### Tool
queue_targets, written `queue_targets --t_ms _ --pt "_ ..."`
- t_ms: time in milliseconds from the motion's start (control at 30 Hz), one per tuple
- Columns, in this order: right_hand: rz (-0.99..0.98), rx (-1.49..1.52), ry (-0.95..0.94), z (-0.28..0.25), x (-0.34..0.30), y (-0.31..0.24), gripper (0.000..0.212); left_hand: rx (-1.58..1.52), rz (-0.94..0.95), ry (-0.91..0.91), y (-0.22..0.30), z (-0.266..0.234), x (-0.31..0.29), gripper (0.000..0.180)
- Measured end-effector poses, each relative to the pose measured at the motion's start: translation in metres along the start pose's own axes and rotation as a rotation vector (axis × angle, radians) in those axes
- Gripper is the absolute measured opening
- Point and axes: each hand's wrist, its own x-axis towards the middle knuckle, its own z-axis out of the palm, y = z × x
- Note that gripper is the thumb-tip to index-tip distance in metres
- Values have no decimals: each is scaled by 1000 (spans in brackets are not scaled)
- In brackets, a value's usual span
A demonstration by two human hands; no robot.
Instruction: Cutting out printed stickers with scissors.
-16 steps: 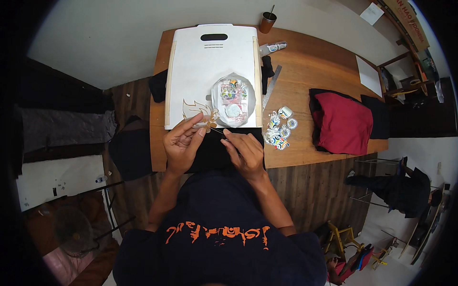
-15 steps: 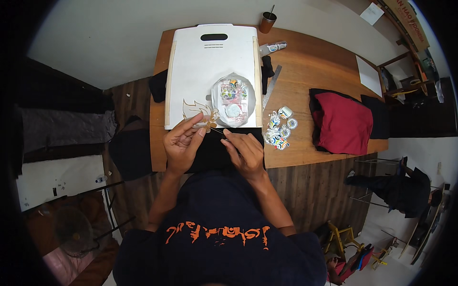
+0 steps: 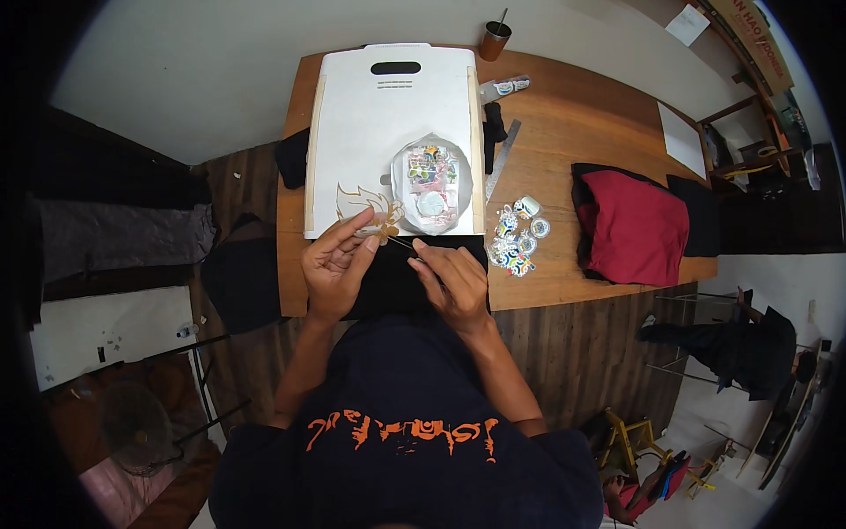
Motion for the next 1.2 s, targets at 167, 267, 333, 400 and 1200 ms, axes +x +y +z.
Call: queue_targets --t_ms 167,267,333,400,1200 --pt "-1 -6 0 1 -6 4 31 -4 -7 24 1 2 0 36" --pt "8 20 44 3 -4 0 32 2 -1 36 1 3 1 36" --pt "212 154 68 3 -8 -5 34 -15 -40 48 2 3 1 36" --pt "242 208 50 4 -16 -2 37 -12 -47 57 2 2 1 36" --pt "682 995 -206 9 -5 -17 39 8 -26 59 1 2 4 37"
